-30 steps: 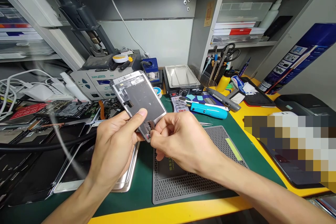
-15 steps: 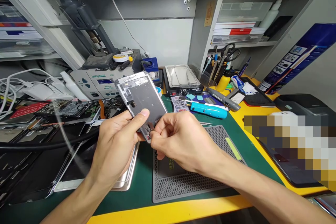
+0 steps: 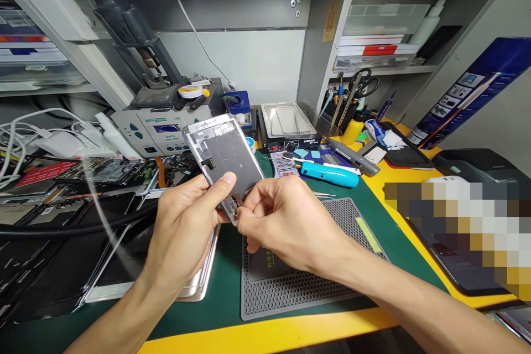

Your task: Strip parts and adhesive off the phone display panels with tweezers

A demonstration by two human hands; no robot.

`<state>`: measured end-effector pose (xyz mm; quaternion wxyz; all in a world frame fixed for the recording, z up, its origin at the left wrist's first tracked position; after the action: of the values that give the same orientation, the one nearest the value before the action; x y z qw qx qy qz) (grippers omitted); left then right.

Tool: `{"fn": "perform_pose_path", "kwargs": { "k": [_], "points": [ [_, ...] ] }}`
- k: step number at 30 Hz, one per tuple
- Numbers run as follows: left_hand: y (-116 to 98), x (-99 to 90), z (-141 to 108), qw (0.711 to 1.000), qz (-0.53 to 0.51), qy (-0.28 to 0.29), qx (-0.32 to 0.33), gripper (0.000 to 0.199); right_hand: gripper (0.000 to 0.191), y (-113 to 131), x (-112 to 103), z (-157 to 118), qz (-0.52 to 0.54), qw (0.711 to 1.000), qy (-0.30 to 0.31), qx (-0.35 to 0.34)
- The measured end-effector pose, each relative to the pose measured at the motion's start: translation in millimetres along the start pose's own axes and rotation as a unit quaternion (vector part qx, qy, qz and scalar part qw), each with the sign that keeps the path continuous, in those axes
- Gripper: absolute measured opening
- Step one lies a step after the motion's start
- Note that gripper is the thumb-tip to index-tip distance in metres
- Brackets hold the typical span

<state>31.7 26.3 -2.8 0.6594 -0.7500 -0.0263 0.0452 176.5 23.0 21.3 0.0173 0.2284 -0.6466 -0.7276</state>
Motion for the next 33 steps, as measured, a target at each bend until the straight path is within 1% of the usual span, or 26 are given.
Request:
{"fn": "perform_pose_path", "kwargs": {
  "k": [8, 13, 17, 21, 27, 33],
  "points": [
    [0.8, 0.6, 0.1, 1.0, -0.007, -0.007, 0.0, 0.026, 0.016, 3.3, 1.5, -0.2, 0.008, 1.0, -0.011, 0.014],
    [0.6, 0.6, -0.1, 1.0, 0.0, -0.013, 0.0, 0.026, 0.017, 1.3, 2.3, -0.1, 0.013, 1.0, -0.015, 0.01],
    [0.1, 0.5, -0.5, 1.0, -0.004, -0.02, 0.003, 0.03, 0.016, -1.2, 2.8, 1.1, 0.021, 1.0, -0.018, 0.008],
    [0.0, 0.3, -1.0, 1.0, -0.01, -0.017, 0.002, 0.031, 0.014, -1.7, 3.2, 0.3, 0.019, 1.0, -0.017, 0.012],
    [-1.5, 0.6, -1.7, 1.0, -0.008, -0.019, 0.003, 0.032, 0.016, 0.0, 3.7, -0.6, 0.023, 1.0, -0.019, 0.01],
    [0.2, 1.4, -1.3, 0.999, -0.027, -0.023, 0.013, 0.033, 0.016, -1.9, 4.5, 0.2, 0.033, 0.999, -0.023, 0.005]
  ]
}}
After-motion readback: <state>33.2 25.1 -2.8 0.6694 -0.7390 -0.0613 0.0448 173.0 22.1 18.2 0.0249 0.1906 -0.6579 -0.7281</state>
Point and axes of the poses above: each hand's wrist, its own z-axis towards the middle knuckle, its own x-axis out of the palm, y = z × x, the point moved 2 cm from there along z, towards the middle knuckle, and after that the axes turned 13 degrees about -x, right-handed, at the moved point
